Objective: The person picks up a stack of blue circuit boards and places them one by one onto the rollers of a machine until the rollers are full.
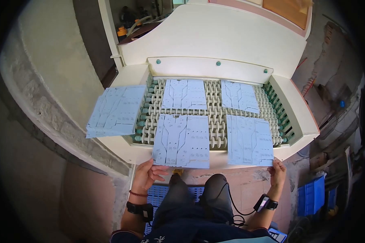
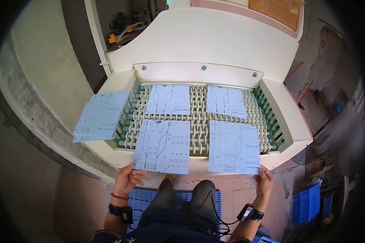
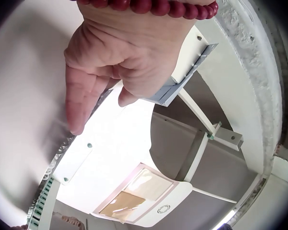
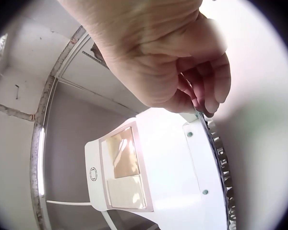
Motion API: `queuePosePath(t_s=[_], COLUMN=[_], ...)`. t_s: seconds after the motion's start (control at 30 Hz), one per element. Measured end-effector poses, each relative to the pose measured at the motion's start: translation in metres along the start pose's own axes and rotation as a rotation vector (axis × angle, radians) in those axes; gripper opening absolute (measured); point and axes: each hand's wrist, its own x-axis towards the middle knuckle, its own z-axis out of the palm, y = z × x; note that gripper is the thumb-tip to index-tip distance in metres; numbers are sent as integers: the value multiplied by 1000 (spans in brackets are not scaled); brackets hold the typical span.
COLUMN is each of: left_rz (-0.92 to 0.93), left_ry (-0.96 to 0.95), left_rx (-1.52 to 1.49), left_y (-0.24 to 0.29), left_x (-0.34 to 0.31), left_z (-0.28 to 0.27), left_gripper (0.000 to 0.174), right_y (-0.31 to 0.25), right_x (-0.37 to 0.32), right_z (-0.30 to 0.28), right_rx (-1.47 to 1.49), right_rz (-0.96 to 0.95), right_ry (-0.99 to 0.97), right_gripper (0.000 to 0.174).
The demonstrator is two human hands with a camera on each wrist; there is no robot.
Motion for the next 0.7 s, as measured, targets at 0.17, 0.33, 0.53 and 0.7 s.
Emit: queuePosePath(t_s=[0.17, 0.33, 0.53, 0.7], left_rz=[21, 41, 41, 45], left_ry=[63, 134, 119, 117], left_rx=[42, -11, -58, -99], left_y=[-2, -4, -4, -7], left_x=[-10, -20, -29, -34], left_z=[-17, -31, -40, -48], left_gripper=[41, 36, 31, 30], right_y=[-9, -23, -34, -43], right_x=[-3, -15, -19, -27], right_z=[-34, -47, -2, 78], right_rx=[-2, 191, 407, 539], right_rz=[-32, -131, -105, -17], right_ry=[65, -46, -256, -477], right_gripper=[14, 25, 36, 34])
